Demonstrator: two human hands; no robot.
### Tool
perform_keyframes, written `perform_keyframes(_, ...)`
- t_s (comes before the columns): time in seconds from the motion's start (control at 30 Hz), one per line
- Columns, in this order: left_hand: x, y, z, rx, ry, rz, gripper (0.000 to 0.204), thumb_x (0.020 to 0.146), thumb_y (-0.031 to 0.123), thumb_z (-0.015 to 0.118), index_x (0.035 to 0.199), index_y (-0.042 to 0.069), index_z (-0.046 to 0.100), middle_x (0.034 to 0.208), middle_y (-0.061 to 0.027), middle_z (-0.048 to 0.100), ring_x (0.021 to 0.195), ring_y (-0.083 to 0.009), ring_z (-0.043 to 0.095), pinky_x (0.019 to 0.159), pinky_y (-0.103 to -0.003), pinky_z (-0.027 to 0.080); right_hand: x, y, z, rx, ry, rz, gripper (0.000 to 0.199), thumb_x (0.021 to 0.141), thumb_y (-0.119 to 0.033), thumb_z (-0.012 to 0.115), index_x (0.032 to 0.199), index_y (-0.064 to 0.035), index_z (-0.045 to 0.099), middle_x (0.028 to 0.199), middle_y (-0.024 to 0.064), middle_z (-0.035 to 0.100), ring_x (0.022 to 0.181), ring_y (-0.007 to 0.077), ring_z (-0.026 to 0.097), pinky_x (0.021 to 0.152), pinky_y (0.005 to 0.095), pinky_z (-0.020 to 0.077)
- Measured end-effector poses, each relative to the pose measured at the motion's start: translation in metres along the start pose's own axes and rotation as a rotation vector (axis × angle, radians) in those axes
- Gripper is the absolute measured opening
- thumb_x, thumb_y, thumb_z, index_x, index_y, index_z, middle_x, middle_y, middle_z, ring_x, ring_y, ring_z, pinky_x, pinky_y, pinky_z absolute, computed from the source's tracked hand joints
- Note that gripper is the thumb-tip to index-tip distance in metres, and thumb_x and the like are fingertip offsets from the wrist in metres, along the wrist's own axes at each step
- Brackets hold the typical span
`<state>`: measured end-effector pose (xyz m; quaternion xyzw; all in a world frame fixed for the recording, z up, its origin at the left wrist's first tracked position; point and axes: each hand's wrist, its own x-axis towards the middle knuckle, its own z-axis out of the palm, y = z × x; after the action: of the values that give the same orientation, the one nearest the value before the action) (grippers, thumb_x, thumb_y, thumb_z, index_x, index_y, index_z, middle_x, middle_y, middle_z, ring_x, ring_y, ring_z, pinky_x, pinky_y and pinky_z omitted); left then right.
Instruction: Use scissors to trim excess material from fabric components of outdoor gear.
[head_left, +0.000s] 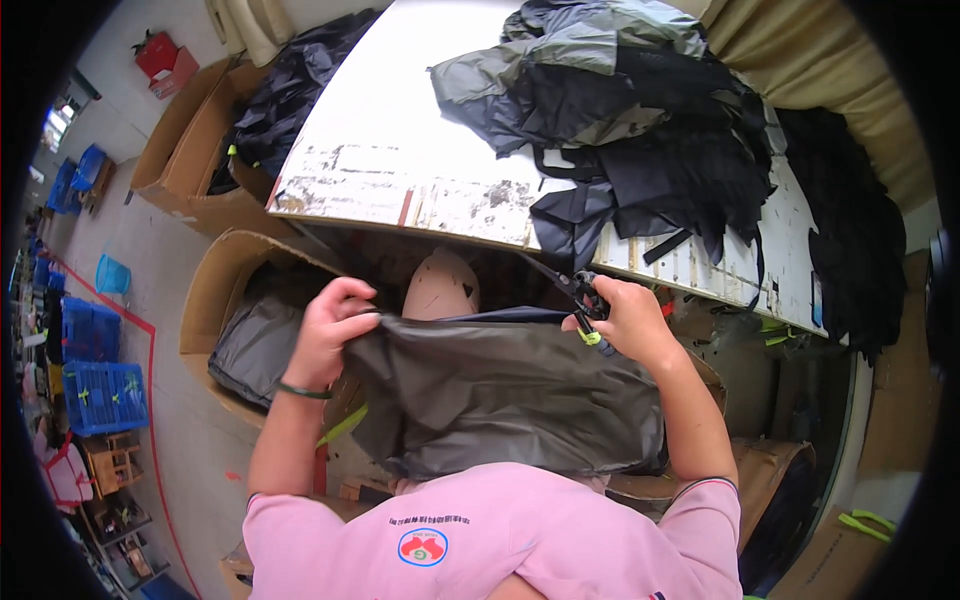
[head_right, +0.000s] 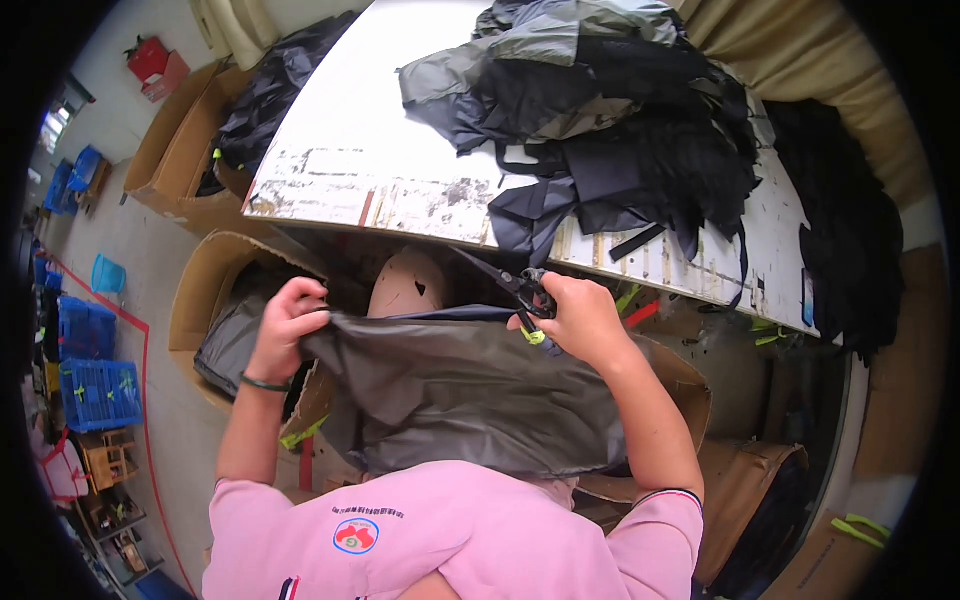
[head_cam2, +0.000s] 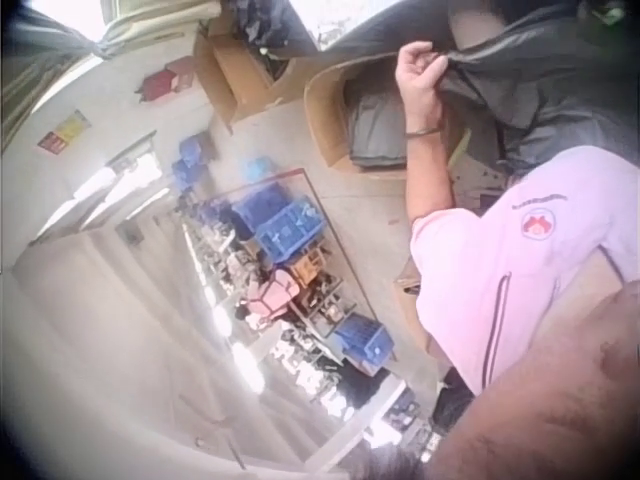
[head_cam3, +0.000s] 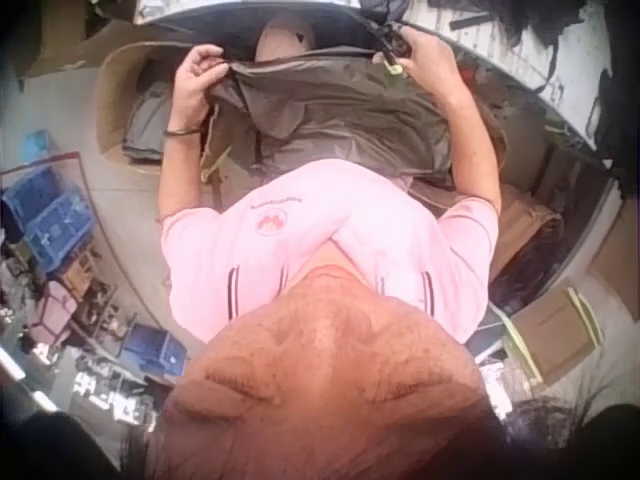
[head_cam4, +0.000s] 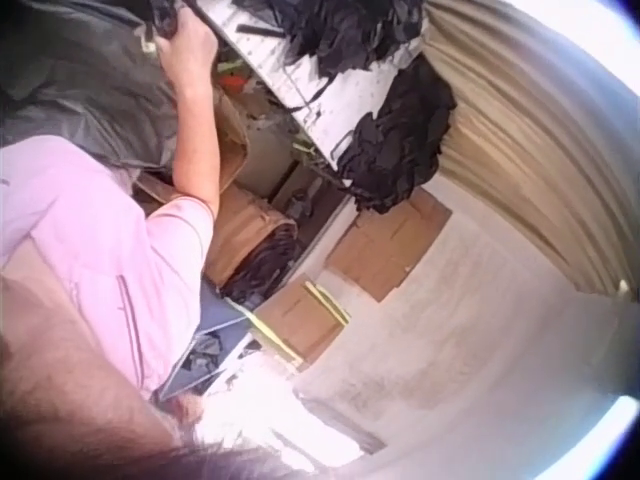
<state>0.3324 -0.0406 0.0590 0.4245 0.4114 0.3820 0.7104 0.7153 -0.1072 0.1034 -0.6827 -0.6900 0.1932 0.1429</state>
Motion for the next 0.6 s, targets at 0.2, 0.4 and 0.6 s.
perform_keyframes(0.2,-0.105,0.058,-0.203,0.181,0.571,0.176,0.033,0.080,0.002,0.064,0.112,0.006,0.055,0.097,-0.0037,0.060,0.091,-0.0140,0.059,0.086,-0.027,0.046,0.017,0.073,-0.047,0.027,0.235,0.173,0.043,0.074,-0.036,0.082,0.083,-0.0003,0.059,0.072,0.0179,0.065,0.069,0.0359,0.064,0.064,0.0415,0.0476)
perform_keyframes(0.4,-0.252,0.075,-0.456,1.021,1.043,-0.235,0.028,0.074,0.004,0.067,0.101,0.004,0.060,0.093,-0.0083,0.062,0.086,-0.0196,0.059,0.079,-0.032,0.049,0.096,0.135,-0.055,0.289,0.512,0.153,0.047,0.073,-0.035,0.083,0.088,0.0009,0.055,0.082,0.0184,0.066,0.077,0.0358,0.065,0.070,0.0417,0.0481)
perform_keyframes(0.6,-0.095,0.027,-0.353,1.015,0.717,0.049,0.021,0.085,0.009,0.068,0.103,0.003,0.059,0.089,-0.0058,0.062,0.080,-0.0153,0.059,0.068,-0.028,0.048,0.199,0.080,-0.076,0.081,0.701,0.105,0.050,0.075,-0.037,0.082,0.095,-0.0002,0.054,0.082,0.0168,0.066,0.079,0.0356,0.065,0.071,0.0411,0.0502)
